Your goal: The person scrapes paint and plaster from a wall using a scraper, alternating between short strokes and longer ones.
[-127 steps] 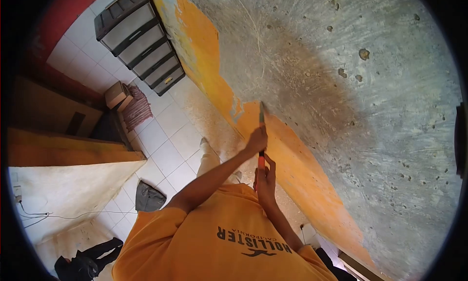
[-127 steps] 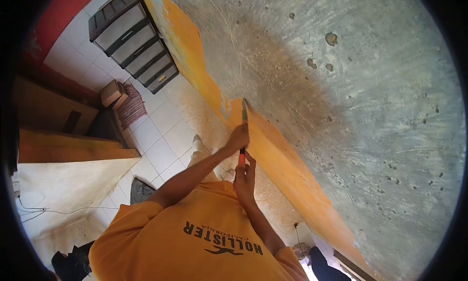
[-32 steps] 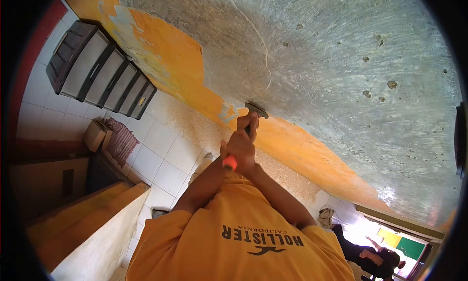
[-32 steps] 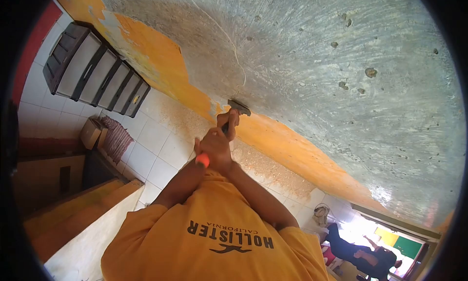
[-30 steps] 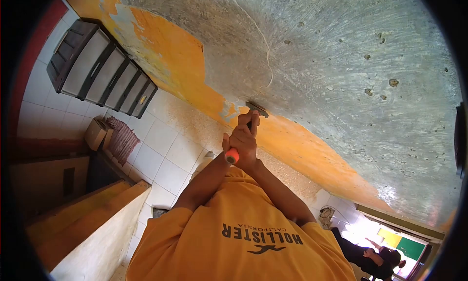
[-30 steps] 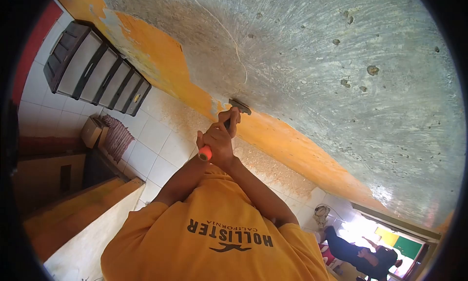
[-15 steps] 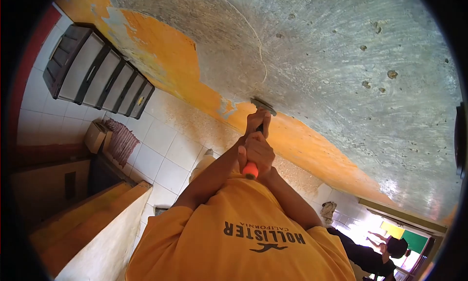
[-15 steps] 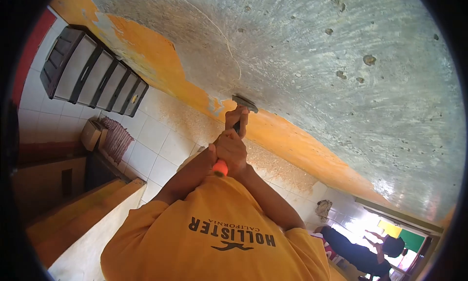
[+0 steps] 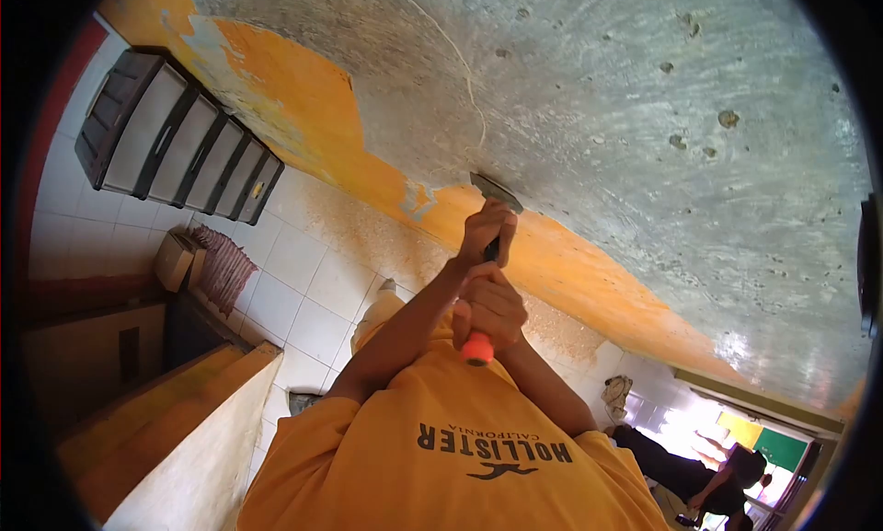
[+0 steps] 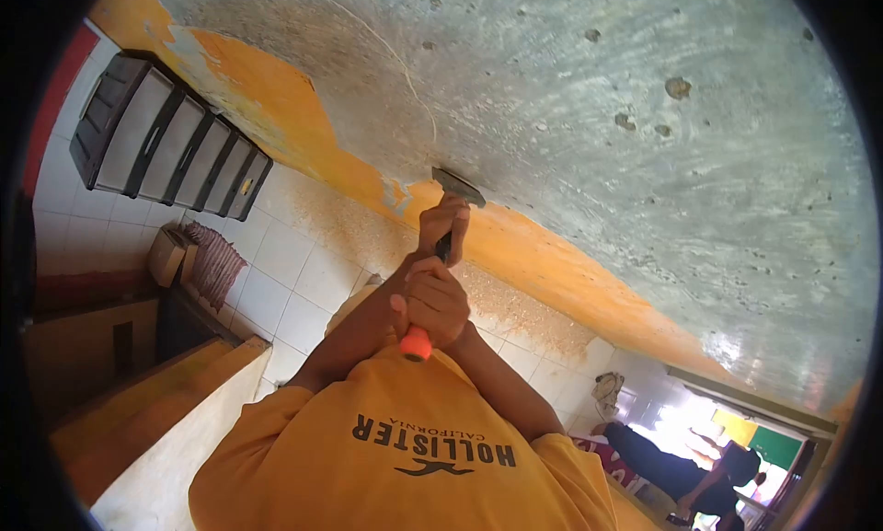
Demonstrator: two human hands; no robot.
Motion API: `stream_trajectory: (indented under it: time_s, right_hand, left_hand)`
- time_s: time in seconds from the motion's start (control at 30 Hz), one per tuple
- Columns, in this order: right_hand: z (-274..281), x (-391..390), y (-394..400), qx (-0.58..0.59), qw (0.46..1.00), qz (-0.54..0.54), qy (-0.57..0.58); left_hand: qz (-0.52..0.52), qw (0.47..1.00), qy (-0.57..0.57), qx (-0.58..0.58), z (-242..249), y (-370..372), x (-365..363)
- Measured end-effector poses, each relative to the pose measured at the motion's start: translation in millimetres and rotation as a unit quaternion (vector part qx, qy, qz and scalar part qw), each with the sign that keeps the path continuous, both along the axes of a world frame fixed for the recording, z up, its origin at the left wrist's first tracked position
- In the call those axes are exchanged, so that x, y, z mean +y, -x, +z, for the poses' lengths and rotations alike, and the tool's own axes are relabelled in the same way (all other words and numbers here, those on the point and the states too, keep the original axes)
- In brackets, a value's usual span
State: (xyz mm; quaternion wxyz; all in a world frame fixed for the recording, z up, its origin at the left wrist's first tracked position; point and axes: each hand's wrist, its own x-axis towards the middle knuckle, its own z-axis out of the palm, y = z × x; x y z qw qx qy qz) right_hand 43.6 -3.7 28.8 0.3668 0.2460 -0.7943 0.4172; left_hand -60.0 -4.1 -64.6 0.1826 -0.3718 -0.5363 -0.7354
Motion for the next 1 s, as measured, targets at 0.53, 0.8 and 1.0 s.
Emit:
stream_trajectory:
  time_s: [0.53, 0.8, 1.0]
  right_hand:
    - [2.0, 30.6, -20.6, -0.005, 0.998, -0.008, 0.066]
    - [-12.6, 43.7, -10.0, -0.018, 0.994, -0.027, 0.104]
    - [-26.3, 62.6, -17.4, -0.108, 0.989, -0.063, 0.081]
  left_hand:
    - [0.017, 0.996, 0.085, -0.003, -20.9, -11.3, 18.6]
    - [0.054, 0.985, 0.163, 0.016, -42.2, -7.3, 19.0]
    - [0.010, 0.971, 0.238, -0.023, -40.6, -13.5, 2.8]
